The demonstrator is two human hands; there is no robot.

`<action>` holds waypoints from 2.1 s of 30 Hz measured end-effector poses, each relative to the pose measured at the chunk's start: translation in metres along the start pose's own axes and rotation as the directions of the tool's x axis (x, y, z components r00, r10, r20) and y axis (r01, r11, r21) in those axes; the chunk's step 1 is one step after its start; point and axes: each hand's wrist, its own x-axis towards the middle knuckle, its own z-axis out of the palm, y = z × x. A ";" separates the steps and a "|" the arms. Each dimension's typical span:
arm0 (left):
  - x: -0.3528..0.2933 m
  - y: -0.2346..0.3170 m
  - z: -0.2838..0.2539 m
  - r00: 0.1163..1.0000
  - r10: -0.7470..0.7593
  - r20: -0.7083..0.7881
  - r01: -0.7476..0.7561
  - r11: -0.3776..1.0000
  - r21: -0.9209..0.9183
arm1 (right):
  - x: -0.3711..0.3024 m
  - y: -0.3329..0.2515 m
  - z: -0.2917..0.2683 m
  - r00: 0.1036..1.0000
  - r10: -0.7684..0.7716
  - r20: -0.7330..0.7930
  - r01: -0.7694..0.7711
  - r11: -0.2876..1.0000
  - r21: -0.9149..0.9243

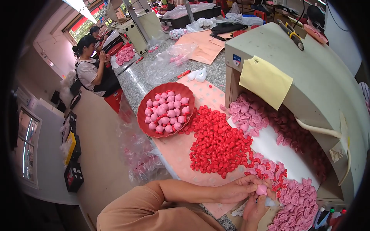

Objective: Assembling small red and pink plastic toy components at a factory workbench.

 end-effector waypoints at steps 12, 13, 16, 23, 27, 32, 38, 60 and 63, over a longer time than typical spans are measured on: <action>0.003 -0.003 -0.003 0.999 -0.006 0.034 0.007 0.999 -0.042 | 0.003 0.003 -0.010 1.000 0.020 0.003 -0.020 1.000 -0.005; 0.003 -0.004 -0.005 1.000 -0.024 0.018 0.024 0.999 -0.038 | 0.003 0.003 -0.011 0.999 0.002 0.049 -0.002 1.000 0.000; 0.003 -0.001 0.000 0.999 -0.023 -0.032 0.021 0.998 -0.054 | 0.003 0.002 -0.004 1.000 -0.010 0.005 0.010 1.000 -0.015; 0.002 -0.004 -0.005 0.998 -0.030 -0.055 0.025 0.997 -0.078 | 0.002 0.000 -0.008 0.999 0.030 0.011 -0.030 0.999 0.022; 0.003 0.004 0.005 1.000 -0.020 0.022 0.022 0.995 -0.093 | 0.003 0.001 -0.012 0.999 0.034 0.007 -0.034 0.999 0.019; 0.002 -0.001 0.002 0.999 -0.012 -0.038 0.009 0.997 -0.077 | 0.002 0.001 -0.012 0.999 0.037 0.028 -0.038 0.999 0.016; 0.003 -0.004 -0.011 0.996 -0.028 0.080 0.038 0.992 -0.121 | 0.001 0.000 -0.013 0.999 0.023 0.042 -0.023 1.000 0.005; 0.006 -0.001 -0.009 0.994 -0.013 0.104 0.021 0.997 -0.073 | 0.004 0.001 -0.007 1.000 0.005 0.022 -0.004 1.000 -0.017; 0.006 -0.004 -0.011 0.996 -0.039 0.075 0.045 0.995 -0.084 | 0.004 0.000 -0.008 1.000 0.023 0.005 -0.023 0.999 -0.022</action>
